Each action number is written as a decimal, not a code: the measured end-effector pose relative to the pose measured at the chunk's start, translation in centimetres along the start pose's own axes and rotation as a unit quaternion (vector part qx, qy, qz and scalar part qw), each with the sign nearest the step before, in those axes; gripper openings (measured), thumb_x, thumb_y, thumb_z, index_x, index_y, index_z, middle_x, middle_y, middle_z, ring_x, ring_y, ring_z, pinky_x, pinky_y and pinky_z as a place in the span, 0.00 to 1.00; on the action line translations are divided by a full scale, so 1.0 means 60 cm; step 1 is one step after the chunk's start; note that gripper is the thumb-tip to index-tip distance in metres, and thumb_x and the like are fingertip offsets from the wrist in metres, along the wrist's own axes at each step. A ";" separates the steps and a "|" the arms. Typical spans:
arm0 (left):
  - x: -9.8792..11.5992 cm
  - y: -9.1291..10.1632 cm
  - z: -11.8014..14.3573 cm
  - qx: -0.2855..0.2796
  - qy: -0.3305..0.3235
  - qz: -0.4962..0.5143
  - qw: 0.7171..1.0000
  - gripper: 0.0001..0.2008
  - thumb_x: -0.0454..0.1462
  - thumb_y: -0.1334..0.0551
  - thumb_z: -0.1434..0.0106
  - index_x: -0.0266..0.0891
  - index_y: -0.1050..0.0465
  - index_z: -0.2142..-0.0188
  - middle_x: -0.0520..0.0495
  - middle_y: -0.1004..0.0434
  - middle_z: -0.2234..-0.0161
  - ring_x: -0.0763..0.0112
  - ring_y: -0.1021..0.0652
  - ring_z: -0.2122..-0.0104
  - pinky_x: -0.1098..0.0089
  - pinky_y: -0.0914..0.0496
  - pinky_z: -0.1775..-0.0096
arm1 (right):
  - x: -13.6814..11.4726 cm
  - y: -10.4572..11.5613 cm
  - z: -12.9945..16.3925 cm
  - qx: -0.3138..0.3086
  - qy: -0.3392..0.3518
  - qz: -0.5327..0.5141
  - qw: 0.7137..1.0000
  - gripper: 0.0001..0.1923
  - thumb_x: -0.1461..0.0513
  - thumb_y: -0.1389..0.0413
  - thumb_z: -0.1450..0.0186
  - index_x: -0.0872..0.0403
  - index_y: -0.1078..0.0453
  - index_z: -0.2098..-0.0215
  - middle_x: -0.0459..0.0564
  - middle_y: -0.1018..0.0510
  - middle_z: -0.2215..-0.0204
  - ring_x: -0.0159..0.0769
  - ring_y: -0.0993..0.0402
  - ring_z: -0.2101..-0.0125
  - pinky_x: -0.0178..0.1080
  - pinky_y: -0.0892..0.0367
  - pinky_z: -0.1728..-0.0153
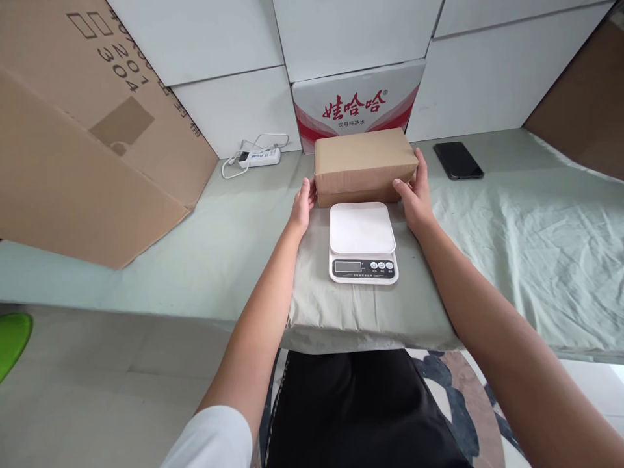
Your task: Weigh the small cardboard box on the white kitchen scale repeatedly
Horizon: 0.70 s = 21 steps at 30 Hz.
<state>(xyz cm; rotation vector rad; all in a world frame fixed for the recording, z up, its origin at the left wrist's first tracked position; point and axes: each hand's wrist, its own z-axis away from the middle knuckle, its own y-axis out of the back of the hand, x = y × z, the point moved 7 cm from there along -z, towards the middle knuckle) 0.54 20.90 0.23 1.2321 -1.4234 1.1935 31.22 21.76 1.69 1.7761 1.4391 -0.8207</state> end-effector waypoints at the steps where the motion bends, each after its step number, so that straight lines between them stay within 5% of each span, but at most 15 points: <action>1: 0.003 0.000 0.001 0.002 -0.015 -0.005 1.000 0.49 0.75 0.47 0.33 0.43 0.24 0.31 0.37 0.23 0.27 0.45 0.31 0.22 0.48 0.34 0.23 | -0.004 -0.002 0.000 -0.001 0.004 0.001 1.000 0.63 0.25 0.39 0.42 0.41 0.51 0.18 0.58 0.30 0.23 0.59 0.30 0.26 0.68 0.33 0.25; 8: 0.083 -0.009 0.040 0.026 -0.162 -0.027 0.986 0.48 0.75 0.42 0.36 0.44 0.20 0.35 0.38 0.21 0.29 0.43 0.29 0.23 0.50 0.33 0.24 | -0.123 0.002 0.014 0.033 0.071 0.071 0.994 0.57 0.26 0.46 0.34 0.35 0.58 0.16 0.52 0.43 0.18 0.58 0.41 0.20 0.67 0.31 0.25; 13: 0.139 -0.013 0.153 0.040 -0.199 -0.027 0.979 0.42 0.70 0.43 0.29 0.44 0.21 0.35 0.37 0.19 0.31 0.44 0.25 0.26 0.51 0.28 0.27 | -0.216 0.038 0.076 0.024 0.083 0.102 0.991 0.55 0.27 0.44 0.33 0.34 0.56 0.16 0.50 0.46 0.17 0.63 0.45 0.19 0.68 0.34 0.23; 17: 0.130 -0.014 0.244 0.031 -0.188 -0.058 0.980 0.40 0.68 0.43 0.28 0.41 0.20 0.35 0.35 0.16 0.35 0.43 0.22 0.29 0.51 0.26 0.29 | -0.211 0.069 0.148 0.056 0.111 0.128 0.984 0.57 0.24 0.48 0.34 0.38 0.51 0.17 0.52 0.45 0.18 0.69 0.49 0.18 0.74 0.41 0.21; 21: 0.108 -0.008 0.267 0.047 -0.176 -0.064 0.981 0.42 0.68 0.45 0.27 0.40 0.21 0.33 0.33 0.15 0.36 0.43 0.19 0.32 0.50 0.24 0.32 | -0.177 0.068 0.185 0.062 0.130 0.148 0.978 0.53 0.26 0.50 0.32 0.41 0.48 0.19 0.57 0.40 0.20 0.69 0.46 0.20 0.76 0.39 0.24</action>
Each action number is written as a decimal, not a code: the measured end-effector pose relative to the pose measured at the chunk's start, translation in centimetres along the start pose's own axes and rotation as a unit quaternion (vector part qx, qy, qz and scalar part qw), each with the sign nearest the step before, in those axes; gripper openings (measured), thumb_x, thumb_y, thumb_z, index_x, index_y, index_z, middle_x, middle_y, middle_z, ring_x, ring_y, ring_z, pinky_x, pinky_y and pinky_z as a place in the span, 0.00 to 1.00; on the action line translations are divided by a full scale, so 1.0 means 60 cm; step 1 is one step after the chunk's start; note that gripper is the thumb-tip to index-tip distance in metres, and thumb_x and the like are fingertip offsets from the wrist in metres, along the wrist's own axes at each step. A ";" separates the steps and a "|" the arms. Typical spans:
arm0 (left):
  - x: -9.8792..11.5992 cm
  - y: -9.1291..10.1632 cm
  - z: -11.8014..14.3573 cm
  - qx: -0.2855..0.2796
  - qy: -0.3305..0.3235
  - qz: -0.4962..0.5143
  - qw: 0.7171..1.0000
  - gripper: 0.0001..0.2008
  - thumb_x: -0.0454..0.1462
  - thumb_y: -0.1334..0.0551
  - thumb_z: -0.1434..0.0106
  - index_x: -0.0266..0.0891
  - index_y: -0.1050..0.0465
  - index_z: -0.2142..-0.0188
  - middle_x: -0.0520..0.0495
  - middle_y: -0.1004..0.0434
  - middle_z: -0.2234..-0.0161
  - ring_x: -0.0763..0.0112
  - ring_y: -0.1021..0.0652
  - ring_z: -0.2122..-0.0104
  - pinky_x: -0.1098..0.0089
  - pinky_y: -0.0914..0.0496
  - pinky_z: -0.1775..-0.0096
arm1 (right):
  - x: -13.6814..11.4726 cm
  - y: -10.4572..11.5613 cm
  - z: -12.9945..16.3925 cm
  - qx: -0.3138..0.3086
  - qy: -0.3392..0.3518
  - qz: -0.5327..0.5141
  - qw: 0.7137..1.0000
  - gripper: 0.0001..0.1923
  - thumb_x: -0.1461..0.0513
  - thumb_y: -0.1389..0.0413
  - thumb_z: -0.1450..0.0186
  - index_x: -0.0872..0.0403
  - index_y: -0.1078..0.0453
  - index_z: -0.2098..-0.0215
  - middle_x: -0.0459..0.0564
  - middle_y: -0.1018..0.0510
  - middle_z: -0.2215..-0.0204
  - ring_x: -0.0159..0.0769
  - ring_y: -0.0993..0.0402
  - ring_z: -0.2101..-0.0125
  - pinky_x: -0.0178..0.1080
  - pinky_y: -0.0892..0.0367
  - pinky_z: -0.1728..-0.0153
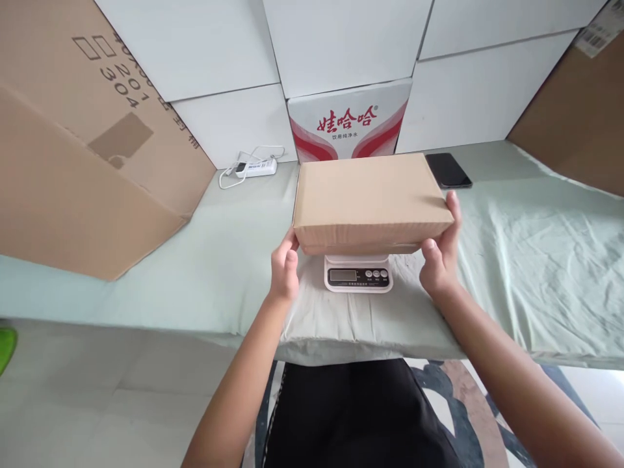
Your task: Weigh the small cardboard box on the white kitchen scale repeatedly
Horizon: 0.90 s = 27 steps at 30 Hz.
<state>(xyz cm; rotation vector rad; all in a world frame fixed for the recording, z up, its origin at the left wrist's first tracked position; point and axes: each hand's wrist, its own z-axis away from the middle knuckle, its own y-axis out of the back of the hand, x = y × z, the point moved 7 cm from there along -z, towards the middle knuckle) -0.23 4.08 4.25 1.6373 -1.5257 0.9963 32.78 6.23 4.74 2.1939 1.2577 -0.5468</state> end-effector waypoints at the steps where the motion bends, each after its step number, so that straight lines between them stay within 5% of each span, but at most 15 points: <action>1: -0.003 0.001 -0.001 0.004 0.001 0.003 1.000 0.42 0.68 0.45 0.27 0.40 0.21 0.33 0.33 0.15 0.36 0.43 0.19 0.33 0.50 0.24 0.32 | 0.004 -0.004 0.004 -0.002 0.000 0.003 1.000 0.52 0.27 0.50 0.32 0.41 0.47 0.19 0.58 0.39 0.21 0.69 0.45 0.20 0.76 0.38 0.25; 13: -0.018 -0.008 -0.007 -0.014 0.047 0.010 0.999 0.43 0.68 0.43 0.28 0.40 0.23 0.32 0.32 0.21 0.30 0.42 0.24 0.27 0.48 0.28 0.27 | -0.002 -0.005 -0.008 -0.017 -0.033 -0.008 0.999 0.45 0.33 0.50 0.27 0.44 0.43 0.20 0.61 0.35 0.23 0.65 0.40 0.22 0.64 0.23 0.37; 27: -0.020 -0.005 -0.007 -0.013 0.053 0.000 0.999 0.41 0.68 0.43 0.28 0.42 0.22 0.32 0.34 0.19 0.31 0.42 0.24 0.27 0.47 0.28 0.26 | -0.011 -0.005 -0.012 -0.017 -0.054 -0.003 0.998 0.44 0.31 0.49 0.29 0.42 0.39 0.23 0.61 0.30 0.27 0.66 0.34 0.27 0.63 0.21 0.42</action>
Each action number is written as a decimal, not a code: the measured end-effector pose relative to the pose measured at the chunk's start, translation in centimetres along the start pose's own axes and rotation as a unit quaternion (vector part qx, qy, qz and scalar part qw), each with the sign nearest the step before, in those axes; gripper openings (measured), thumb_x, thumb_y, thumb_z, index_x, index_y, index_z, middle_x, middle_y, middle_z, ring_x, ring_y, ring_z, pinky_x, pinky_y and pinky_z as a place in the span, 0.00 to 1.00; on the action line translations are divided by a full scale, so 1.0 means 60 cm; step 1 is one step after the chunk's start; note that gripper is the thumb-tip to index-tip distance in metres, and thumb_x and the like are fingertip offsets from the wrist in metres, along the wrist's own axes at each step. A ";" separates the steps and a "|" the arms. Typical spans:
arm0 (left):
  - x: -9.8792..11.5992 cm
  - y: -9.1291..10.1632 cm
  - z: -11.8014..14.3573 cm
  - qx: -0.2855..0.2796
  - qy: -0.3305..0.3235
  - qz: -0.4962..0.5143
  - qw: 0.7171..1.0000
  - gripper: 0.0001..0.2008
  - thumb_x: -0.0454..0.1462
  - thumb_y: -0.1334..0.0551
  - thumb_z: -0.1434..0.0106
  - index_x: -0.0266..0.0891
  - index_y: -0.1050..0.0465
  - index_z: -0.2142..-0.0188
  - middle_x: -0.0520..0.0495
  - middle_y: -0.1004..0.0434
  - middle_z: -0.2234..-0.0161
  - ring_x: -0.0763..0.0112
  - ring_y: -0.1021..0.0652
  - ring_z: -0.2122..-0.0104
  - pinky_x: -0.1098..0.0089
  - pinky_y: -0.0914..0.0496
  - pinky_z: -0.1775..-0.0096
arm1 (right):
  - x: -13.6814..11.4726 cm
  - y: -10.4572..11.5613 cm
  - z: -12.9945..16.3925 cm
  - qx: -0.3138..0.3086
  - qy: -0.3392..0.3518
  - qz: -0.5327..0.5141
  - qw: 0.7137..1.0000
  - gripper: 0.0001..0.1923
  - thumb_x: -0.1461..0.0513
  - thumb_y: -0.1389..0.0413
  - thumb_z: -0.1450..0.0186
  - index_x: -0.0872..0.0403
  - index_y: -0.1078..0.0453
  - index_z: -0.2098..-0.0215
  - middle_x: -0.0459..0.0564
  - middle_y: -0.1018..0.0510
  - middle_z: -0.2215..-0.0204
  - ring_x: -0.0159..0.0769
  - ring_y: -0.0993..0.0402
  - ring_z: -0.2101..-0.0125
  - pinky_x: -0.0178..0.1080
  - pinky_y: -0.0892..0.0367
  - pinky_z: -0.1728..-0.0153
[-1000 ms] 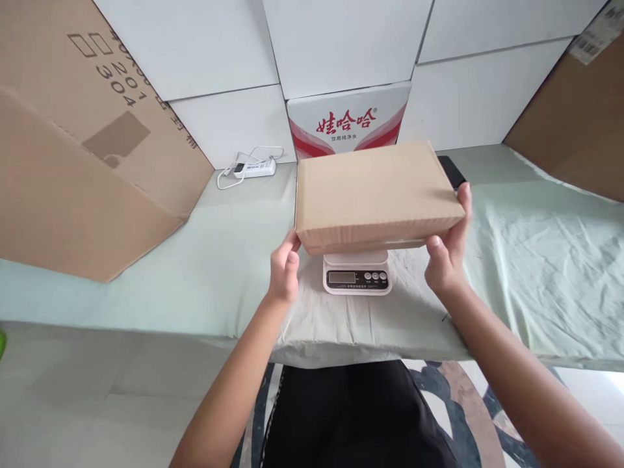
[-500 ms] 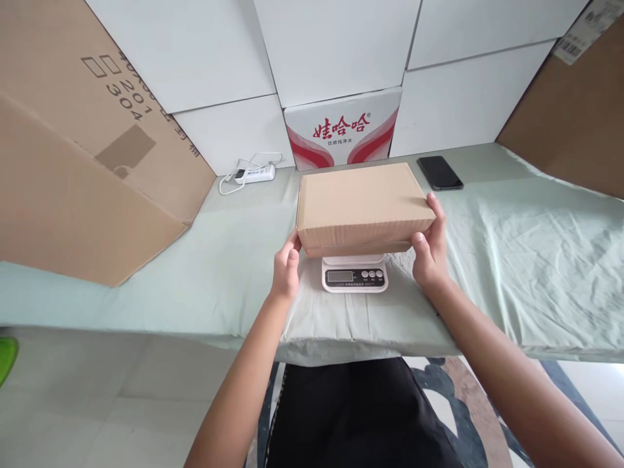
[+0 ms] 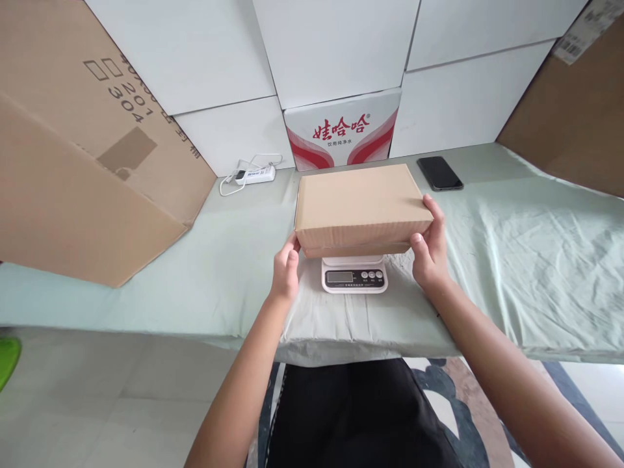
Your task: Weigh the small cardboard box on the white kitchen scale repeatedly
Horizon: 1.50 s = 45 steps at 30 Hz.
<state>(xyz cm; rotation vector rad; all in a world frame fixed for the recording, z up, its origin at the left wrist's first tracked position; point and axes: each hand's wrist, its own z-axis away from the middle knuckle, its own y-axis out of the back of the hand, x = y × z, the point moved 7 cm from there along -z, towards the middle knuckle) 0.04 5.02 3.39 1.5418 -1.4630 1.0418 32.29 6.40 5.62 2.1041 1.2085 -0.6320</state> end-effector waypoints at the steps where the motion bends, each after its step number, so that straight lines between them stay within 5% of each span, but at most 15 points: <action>1: -0.001 0.000 0.000 0.001 0.001 0.000 1.000 0.41 0.68 0.44 0.28 0.42 0.22 0.32 0.34 0.19 0.31 0.42 0.24 0.27 0.47 0.29 0.26 | 0.000 0.000 0.000 -0.001 0.002 0.001 1.000 0.44 0.31 0.49 0.29 0.41 0.39 0.23 0.60 0.30 0.27 0.66 0.34 0.27 0.63 0.21 0.42; 7: 0.001 0.004 0.001 0.005 -0.014 -0.008 1.000 0.42 0.67 0.43 0.27 0.41 0.24 0.30 0.34 0.23 0.27 0.43 0.27 0.24 0.49 0.31 0.24 | 0.005 0.001 0.002 0.012 0.019 -0.009 1.000 0.45 0.31 0.49 0.29 0.41 0.40 0.22 0.61 0.29 0.30 0.65 0.30 0.31 0.64 0.22 0.42; 13: 0.007 0.038 0.002 0.144 -0.034 -0.004 0.989 0.42 0.68 0.46 0.27 0.46 0.29 0.26 0.41 0.36 0.20 0.50 0.38 0.18 0.56 0.37 0.21 | 0.010 0.011 0.004 0.062 0.035 -0.030 0.997 0.39 0.35 0.51 0.27 0.30 0.44 0.20 0.55 0.27 0.36 0.57 0.23 0.40 0.63 0.20 0.46; 27: -0.002 -0.004 -0.001 0.005 0.006 0.034 0.999 0.42 0.68 0.43 0.28 0.44 0.24 0.30 0.35 0.22 0.28 0.43 0.27 0.24 0.48 0.30 0.24 | -0.009 0.008 0.000 0.020 0.013 0.007 1.000 0.42 0.33 0.52 0.27 0.43 0.36 0.25 0.61 0.24 0.36 0.63 0.27 0.34 0.65 0.23 0.42; 41: -0.013 0.015 -0.006 0.066 0.015 0.037 0.997 0.47 0.73 0.43 0.32 0.46 0.26 0.28 0.36 0.31 0.22 0.44 0.32 0.21 0.50 0.34 0.22 | 0.006 0.009 0.001 0.030 0.023 -0.005 0.999 0.42 0.32 0.52 0.27 0.37 0.40 0.22 0.59 0.25 0.34 0.62 0.24 0.36 0.63 0.20 0.46; 45: -0.012 0.010 -0.005 0.048 0.024 0.043 0.998 0.47 0.72 0.43 0.32 0.44 0.24 0.30 0.35 0.27 0.25 0.42 0.30 0.22 0.47 0.33 0.23 | -0.004 0.010 0.001 0.028 0.033 0.001 0.999 0.41 0.33 0.52 0.26 0.39 0.38 0.22 0.59 0.26 0.31 0.62 0.25 0.33 0.64 0.21 0.42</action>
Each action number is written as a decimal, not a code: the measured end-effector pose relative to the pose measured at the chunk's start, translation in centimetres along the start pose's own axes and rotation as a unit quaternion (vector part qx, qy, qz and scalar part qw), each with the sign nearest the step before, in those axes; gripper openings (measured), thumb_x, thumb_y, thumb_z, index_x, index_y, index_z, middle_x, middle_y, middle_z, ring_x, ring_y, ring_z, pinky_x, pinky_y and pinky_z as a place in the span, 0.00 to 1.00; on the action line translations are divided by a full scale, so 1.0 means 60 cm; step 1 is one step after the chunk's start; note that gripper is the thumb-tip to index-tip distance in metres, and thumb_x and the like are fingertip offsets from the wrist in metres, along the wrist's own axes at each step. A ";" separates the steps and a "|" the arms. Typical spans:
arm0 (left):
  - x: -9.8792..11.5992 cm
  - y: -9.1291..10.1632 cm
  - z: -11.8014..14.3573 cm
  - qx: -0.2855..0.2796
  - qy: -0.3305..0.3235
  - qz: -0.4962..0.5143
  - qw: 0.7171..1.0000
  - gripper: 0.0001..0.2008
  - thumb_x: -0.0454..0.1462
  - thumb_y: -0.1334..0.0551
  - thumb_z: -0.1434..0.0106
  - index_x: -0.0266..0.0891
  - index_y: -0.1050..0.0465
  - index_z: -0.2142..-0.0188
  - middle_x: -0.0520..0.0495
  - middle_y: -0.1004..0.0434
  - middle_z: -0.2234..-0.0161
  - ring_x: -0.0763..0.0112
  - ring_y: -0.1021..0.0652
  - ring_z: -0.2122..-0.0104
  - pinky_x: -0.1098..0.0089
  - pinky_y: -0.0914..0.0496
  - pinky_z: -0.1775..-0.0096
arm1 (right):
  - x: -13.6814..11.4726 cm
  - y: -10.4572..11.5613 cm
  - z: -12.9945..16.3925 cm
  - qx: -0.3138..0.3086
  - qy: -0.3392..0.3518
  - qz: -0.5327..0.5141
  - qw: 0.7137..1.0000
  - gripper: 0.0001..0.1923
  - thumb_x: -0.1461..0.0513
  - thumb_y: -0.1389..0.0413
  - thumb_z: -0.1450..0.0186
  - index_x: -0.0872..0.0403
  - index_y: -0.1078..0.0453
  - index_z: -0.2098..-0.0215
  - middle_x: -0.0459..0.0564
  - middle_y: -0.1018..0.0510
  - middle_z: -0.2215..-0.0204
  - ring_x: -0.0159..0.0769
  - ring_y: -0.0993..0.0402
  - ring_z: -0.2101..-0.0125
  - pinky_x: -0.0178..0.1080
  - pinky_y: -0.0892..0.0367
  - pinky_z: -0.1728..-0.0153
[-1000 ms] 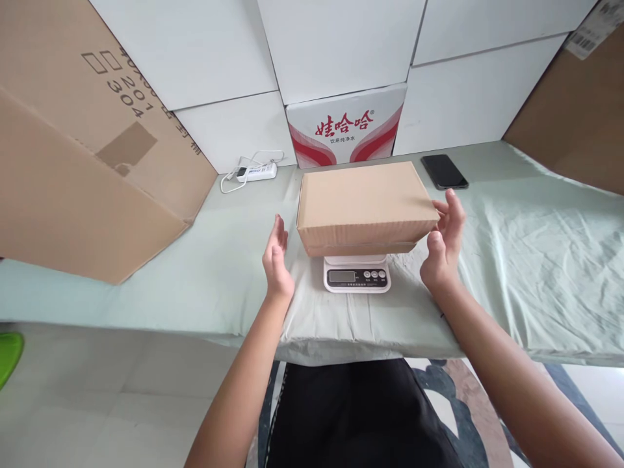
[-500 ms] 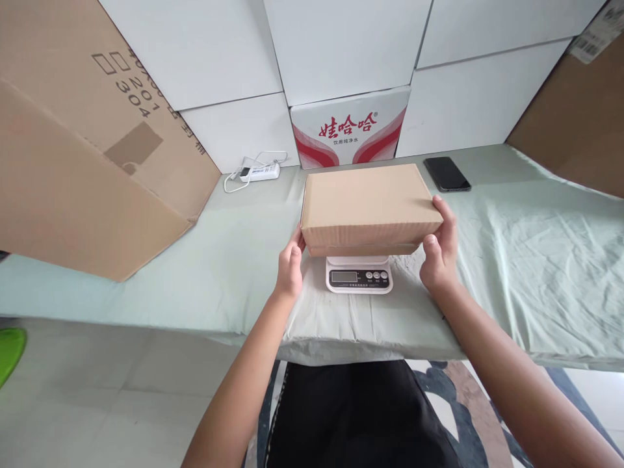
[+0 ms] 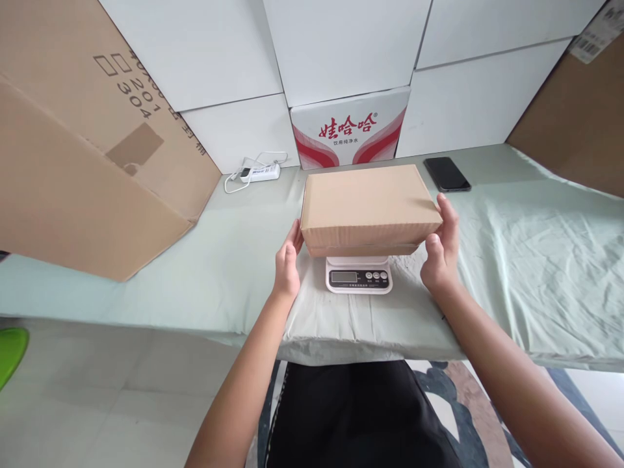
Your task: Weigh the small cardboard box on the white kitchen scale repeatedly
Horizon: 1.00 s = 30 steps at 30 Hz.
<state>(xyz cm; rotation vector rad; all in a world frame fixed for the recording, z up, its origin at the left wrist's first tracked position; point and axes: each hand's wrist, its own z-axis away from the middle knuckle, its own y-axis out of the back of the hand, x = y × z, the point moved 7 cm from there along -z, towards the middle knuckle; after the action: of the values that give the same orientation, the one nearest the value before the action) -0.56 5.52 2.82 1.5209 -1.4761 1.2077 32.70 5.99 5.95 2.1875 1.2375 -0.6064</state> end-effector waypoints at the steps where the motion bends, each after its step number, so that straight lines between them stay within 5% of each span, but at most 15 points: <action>1: 0.001 -0.002 0.001 -0.009 0.002 -0.001 1.000 0.46 0.72 0.43 0.31 0.43 0.24 0.30 0.35 0.25 0.26 0.41 0.29 0.23 0.47 0.33 0.23 | -0.002 0.000 -0.001 -0.001 -0.003 0.001 1.000 0.41 0.33 0.52 0.26 0.39 0.37 0.23 0.59 0.25 0.31 0.62 0.25 0.32 0.65 0.22 0.41; 8: 0.001 -0.011 0.002 -0.036 0.001 -0.009 0.999 0.44 0.71 0.43 0.31 0.42 0.19 0.35 0.35 0.19 0.30 0.42 0.25 0.26 0.47 0.30 0.25 | 0.001 0.001 -0.003 -0.016 -0.019 -0.009 1.000 0.44 0.30 0.51 0.28 0.41 0.36 0.23 0.59 0.25 0.28 0.63 0.26 0.30 0.66 0.21 0.38; 13: 0.023 -0.015 -0.006 -0.058 -0.001 0.008 0.998 0.43 0.70 0.43 0.30 0.43 0.20 0.35 0.36 0.21 0.29 0.42 0.26 0.25 0.48 0.30 0.25 | -0.002 0.004 -0.010 -0.039 -0.013 -0.090 0.995 0.38 0.37 0.47 0.25 0.31 0.39 0.21 0.50 0.29 0.23 0.63 0.26 0.28 0.72 0.25 0.31; 20: 0.091 0.002 -0.091 -0.087 -0.068 -0.009 0.994 0.43 0.73 0.45 0.31 0.46 0.19 0.37 0.39 0.16 0.34 0.43 0.26 0.25 0.50 0.28 0.27 | -0.042 0.000 -0.074 -0.072 -0.019 -0.160 0.984 0.38 0.35 0.42 0.28 0.22 0.40 0.22 0.39 0.27 0.26 0.62 0.28 0.26 0.66 0.20 0.33; 26: -0.003 -0.033 -0.186 -0.049 -0.014 -0.003 0.999 0.47 0.76 0.46 0.34 0.47 0.23 0.34 0.39 0.17 0.33 0.44 0.30 0.22 0.49 0.31 0.26 | 0.023 -0.071 -0.143 -0.045 0.014 -0.113 0.993 0.40 0.31 0.46 0.29 0.31 0.37 0.24 0.48 0.28 0.25 0.64 0.36 0.23 0.70 0.35 0.23; 30: -0.068 -0.053 -0.208 -0.011 0.023 0.006 1.000 0.48 0.76 0.47 0.33 0.47 0.24 0.33 0.40 0.22 0.29 0.44 0.30 0.23 0.48 0.32 0.24 | 0.091 -0.111 -0.158 -0.025 -0.007 -0.083 0.996 0.44 0.29 0.47 0.31 0.39 0.36 0.26 0.51 0.30 0.24 0.62 0.41 0.21 0.70 0.46 0.19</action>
<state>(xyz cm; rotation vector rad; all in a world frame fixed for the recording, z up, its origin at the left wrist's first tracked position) 0.98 18.93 3.52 1.4625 -1.4661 1.2224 30.54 18.43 8.04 2.0510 1.4217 -0.6485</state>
